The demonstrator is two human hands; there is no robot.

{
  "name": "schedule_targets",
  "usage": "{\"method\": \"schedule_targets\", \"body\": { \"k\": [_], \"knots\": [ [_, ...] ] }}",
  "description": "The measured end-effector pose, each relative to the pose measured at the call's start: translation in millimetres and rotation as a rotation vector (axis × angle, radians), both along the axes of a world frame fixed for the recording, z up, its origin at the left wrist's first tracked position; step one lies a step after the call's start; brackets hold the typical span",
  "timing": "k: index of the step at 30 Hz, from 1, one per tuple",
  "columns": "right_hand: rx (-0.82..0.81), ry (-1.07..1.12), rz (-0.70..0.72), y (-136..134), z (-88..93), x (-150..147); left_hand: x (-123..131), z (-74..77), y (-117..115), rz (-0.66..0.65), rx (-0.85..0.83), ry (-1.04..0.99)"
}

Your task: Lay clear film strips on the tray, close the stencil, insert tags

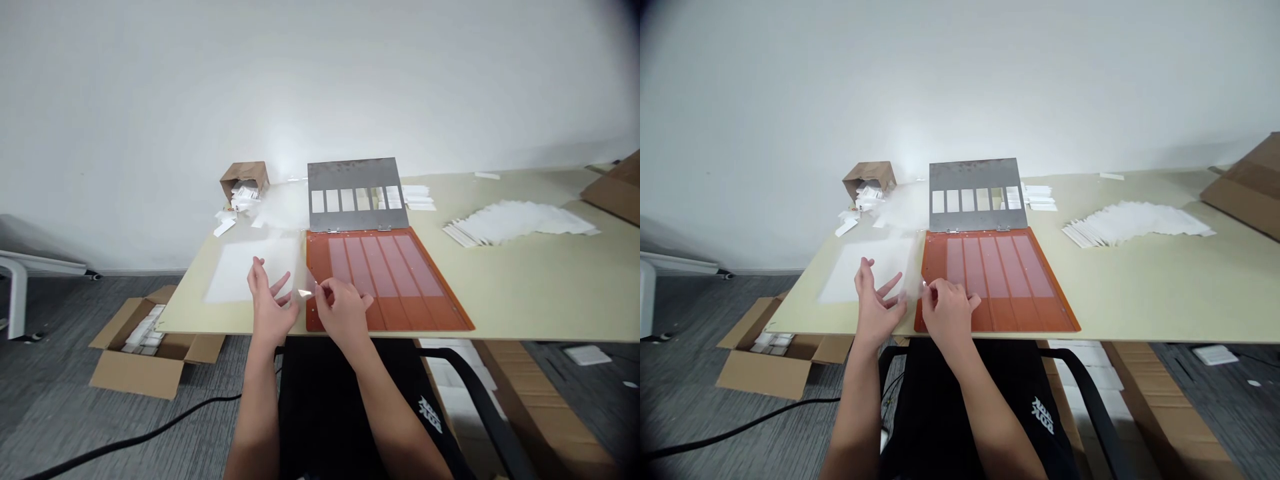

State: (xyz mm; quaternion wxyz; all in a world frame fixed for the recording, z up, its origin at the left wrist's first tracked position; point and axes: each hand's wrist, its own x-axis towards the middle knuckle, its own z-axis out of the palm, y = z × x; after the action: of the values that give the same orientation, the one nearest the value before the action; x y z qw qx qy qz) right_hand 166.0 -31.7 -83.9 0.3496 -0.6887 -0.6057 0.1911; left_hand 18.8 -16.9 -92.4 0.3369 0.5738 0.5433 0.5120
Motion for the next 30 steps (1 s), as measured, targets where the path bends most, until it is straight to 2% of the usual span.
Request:
{"method": "schedule_targets", "body": {
  "k": [6, 14, 20, 25, 30],
  "knots": [
    [-0.012, -0.062, -0.071, 2.6, -2.3, 8.1, -4.4, 6.2, 2.7, 0.051, 0.0, -0.078],
    [-0.061, -0.185, -0.119, -1.7, -3.0, 5.9, 18.2, 12.8, 17.5, 0.14, -0.005, -0.175],
    [-0.108, -0.281, -0.163, -2.6, -3.8, 6.4, 30.2, 14.1, 29.4, 0.265, -0.023, -0.221],
    [-0.066, -0.312, -0.162, -2.6, -11.0, 3.2, 20.8, 9.3, 35.4, 0.327, 0.013, -0.291],
    [-0.029, -0.348, -0.135, -3.0, -14.1, -1.4, 3.0, 1.5, 38.5, 0.323, 0.026, -0.235]
  ]
}}
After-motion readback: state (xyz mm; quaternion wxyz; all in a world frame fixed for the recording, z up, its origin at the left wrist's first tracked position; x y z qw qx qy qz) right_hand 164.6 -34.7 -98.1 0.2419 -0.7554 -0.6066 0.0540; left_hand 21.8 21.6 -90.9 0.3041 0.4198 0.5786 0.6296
